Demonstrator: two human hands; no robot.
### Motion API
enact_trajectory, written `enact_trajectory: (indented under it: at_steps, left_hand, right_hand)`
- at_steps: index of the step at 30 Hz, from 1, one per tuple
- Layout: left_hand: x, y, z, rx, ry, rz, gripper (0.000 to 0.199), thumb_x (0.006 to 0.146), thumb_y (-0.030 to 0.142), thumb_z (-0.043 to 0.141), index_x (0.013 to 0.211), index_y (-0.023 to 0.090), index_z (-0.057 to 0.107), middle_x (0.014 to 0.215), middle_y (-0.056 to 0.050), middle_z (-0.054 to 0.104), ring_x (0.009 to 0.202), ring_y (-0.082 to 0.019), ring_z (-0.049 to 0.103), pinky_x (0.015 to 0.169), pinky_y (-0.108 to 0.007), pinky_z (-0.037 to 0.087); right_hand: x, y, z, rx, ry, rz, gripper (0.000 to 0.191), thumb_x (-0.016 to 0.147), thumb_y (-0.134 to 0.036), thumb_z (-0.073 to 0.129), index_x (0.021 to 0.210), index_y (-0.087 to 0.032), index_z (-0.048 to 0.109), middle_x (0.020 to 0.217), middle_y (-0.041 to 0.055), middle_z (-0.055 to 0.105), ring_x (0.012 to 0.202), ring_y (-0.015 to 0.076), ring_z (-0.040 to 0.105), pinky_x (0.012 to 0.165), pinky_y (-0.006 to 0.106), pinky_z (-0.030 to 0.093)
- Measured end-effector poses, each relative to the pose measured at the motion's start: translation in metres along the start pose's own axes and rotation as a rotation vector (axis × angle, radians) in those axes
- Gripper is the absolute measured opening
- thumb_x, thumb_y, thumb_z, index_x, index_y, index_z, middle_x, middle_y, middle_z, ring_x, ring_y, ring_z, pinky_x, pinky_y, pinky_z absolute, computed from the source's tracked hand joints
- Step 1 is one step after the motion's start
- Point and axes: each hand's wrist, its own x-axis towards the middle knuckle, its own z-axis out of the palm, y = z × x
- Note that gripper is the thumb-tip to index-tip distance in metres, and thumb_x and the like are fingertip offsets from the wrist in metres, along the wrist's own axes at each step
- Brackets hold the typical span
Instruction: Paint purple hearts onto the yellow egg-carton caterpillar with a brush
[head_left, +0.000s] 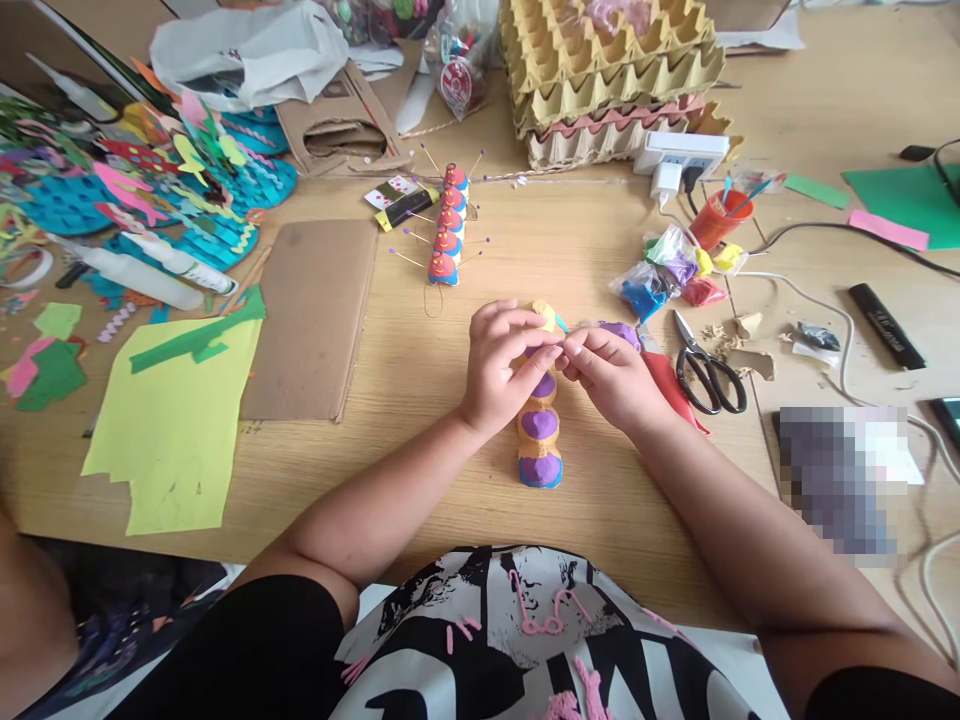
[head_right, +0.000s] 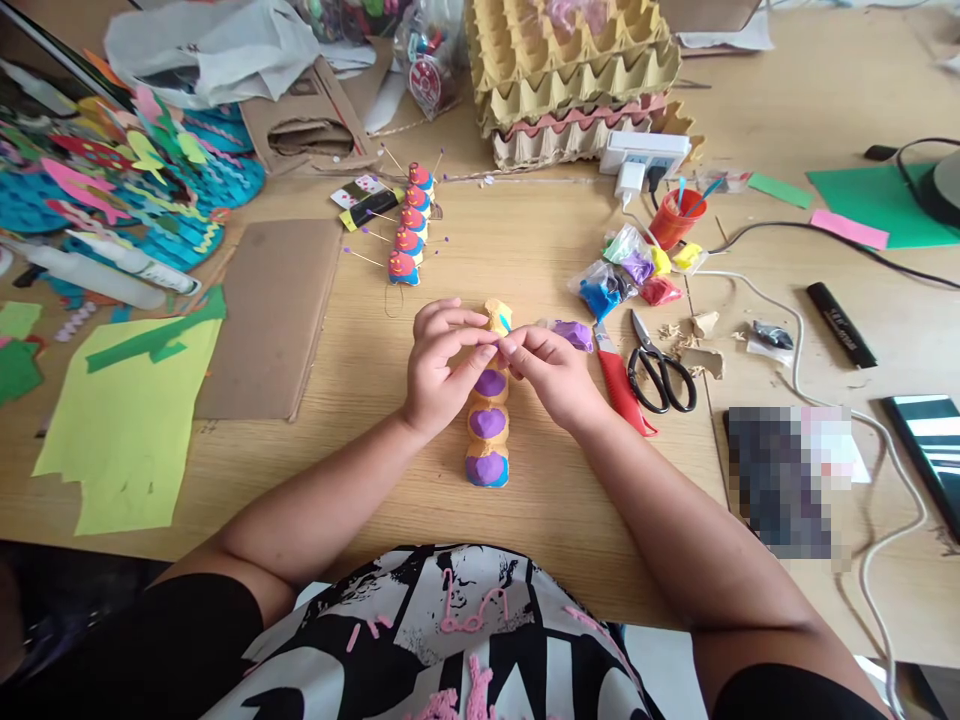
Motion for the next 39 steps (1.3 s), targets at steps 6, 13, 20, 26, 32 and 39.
enact_trajectory:
  at_steps: [6, 13, 20, 26, 32, 39]
  left_hand:
    - [0.0, 0.005, 0.003, 0.072, 0.039, 0.115, 0.02, 0.114, 0.048, 0.072, 0.121, 0.032, 0.082, 0.124, -0.005, 0.079, 0.133, -0.025, 0.067, 0.131, -0.051, 0.052]
    - [-0.002, 0.001, 0.007, 0.035, 0.096, 0.088, 0.014, 0.113, 0.041, 0.073, 0.107, 0.032, 0.083, 0.118, -0.003, 0.081, 0.132, -0.024, 0.067, 0.126, -0.05, 0.056]
    - [-0.001, 0.003, 0.007, -0.079, 0.038, 0.004, 0.025, 0.115, 0.049, 0.069, 0.128, 0.031, 0.082, 0.125, -0.006, 0.081, 0.132, -0.025, 0.072, 0.13, -0.05, 0.055]
    - [-0.004, -0.004, 0.005, -0.161, 0.197, -0.238, 0.03, 0.114, 0.054, 0.068, 0.125, 0.028, 0.078, 0.125, -0.008, 0.082, 0.128, -0.025, 0.075, 0.123, -0.046, 0.057]
    - [-0.001, 0.002, 0.004, -0.133, 0.155, -0.18, 0.027, 0.116, 0.05, 0.065, 0.112, 0.028, 0.08, 0.116, -0.006, 0.082, 0.122, -0.025, 0.075, 0.121, -0.047, 0.056]
    - [0.002, 0.007, 0.001, -0.079, 0.088, -0.037, 0.02, 0.116, 0.045, 0.068, 0.121, 0.03, 0.079, 0.123, -0.005, 0.079, 0.127, -0.023, 0.071, 0.126, -0.047, 0.053]
  right_hand:
    - [-0.003, -0.006, 0.003, -0.076, 0.063, -0.026, 0.063, 0.083, -0.085, 0.092, 0.076, -0.024, 0.075, 0.071, -0.0009, 0.065, 0.068, 0.015, 0.053, 0.07, 0.032, 0.049]
    - [-0.005, -0.013, 0.005, -0.169, 0.027, -0.088, 0.066, 0.09, -0.089, 0.083, 0.078, -0.025, 0.074, 0.077, 0.0027, 0.07, 0.072, 0.0178, 0.057, 0.076, 0.036, 0.054]
    - [-0.002, -0.006, 0.003, -0.049, 0.032, -0.065, 0.059, 0.084, -0.081, 0.094, 0.085, -0.025, 0.074, 0.08, 0.0007, 0.07, 0.074, 0.0173, 0.057, 0.072, 0.034, 0.051]
    - [-0.002, -0.004, -0.004, -0.198, 0.128, -0.108, 0.073, 0.091, -0.092, 0.078, 0.066, -0.025, 0.066, 0.065, 0.0004, 0.062, 0.064, 0.0159, 0.049, 0.066, 0.035, 0.045]
    - [0.0, -0.005, -0.006, -0.2, 0.163, -0.118, 0.065, 0.087, -0.089, 0.086, 0.08, -0.025, 0.076, 0.078, 0.0024, 0.074, 0.067, 0.016, 0.054, 0.066, 0.034, 0.047]
    - [0.0, -0.004, -0.005, -0.202, 0.149, -0.144, 0.068, 0.091, -0.09, 0.081, 0.073, -0.025, 0.072, 0.072, 0.0013, 0.07, 0.064, 0.0152, 0.052, 0.066, 0.034, 0.048]
